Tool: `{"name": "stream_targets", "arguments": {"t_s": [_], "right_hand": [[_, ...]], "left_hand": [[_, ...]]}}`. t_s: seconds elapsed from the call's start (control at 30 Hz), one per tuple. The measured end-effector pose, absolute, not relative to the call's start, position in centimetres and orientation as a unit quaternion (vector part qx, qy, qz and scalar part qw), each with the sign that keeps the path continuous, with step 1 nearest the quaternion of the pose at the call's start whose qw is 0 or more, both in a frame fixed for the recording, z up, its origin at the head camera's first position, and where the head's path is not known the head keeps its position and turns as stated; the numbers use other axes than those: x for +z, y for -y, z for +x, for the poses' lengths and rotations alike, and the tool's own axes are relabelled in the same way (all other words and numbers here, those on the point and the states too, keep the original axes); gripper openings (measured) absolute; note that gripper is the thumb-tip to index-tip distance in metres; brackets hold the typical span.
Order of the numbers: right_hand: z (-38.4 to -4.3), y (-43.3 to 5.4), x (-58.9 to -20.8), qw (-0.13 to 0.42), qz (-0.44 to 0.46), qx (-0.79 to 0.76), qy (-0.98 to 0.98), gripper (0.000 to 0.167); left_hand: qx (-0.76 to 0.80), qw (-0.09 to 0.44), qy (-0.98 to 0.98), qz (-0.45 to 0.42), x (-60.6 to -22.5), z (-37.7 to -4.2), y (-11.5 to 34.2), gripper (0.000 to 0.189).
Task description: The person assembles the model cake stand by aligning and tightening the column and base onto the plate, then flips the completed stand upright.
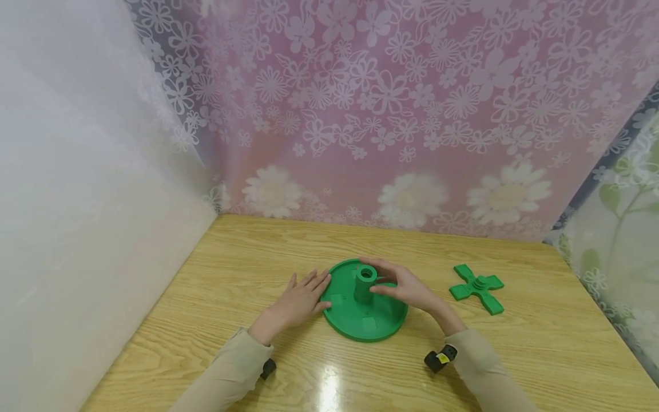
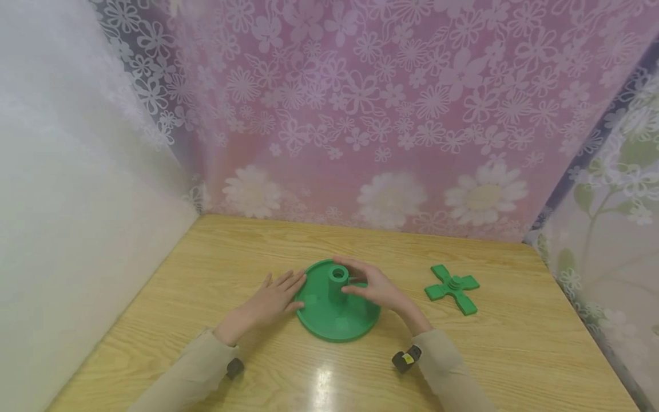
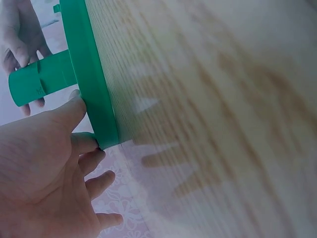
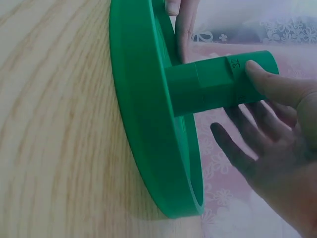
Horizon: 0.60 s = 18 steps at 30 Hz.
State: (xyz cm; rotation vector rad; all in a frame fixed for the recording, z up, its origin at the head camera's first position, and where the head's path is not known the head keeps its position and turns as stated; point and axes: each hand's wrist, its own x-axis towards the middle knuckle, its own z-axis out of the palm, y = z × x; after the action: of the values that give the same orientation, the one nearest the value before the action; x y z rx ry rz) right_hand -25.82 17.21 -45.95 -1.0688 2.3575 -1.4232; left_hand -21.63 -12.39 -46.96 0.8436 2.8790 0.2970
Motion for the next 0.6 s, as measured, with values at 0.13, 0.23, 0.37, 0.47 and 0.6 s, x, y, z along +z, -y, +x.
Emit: {"name": "stream_targets", "arguments": {"t_s": [0.13,0.23,0.37,0.47,0.6], "right_hand": [[-25.6,-16.7,-46.2,0.062,-0.322,-0.455,-0.828,0.062],[-25.7,-16.0,-46.1,0.056,-0.317,-0.435,-0.841,0.061],[-26.1,-15.7,-45.4,0.066,-0.344,-0.424,-0.835,0.068],[-26.3,-16.1,-44.8,0.084,-0.355,-0.432,-0.825,0.075],[-26.5,-16.9,-44.5,0.111,-0.358,-0.438,-0.817,0.078]], "left_hand": [[0.099,0.065,-0.951,0.285,-47.0,-21.6,12.1,0.067],[0.099,0.066,-0.952,0.283,-47.0,-21.5,12.2,0.067],[0.091,0.064,-0.955,0.276,-46.9,-21.4,12.4,0.067],[0.086,0.061,-0.955,0.277,-46.9,-21.6,12.5,0.067],[0.084,0.061,-0.953,0.283,-47.1,-21.8,12.2,0.067]]}}
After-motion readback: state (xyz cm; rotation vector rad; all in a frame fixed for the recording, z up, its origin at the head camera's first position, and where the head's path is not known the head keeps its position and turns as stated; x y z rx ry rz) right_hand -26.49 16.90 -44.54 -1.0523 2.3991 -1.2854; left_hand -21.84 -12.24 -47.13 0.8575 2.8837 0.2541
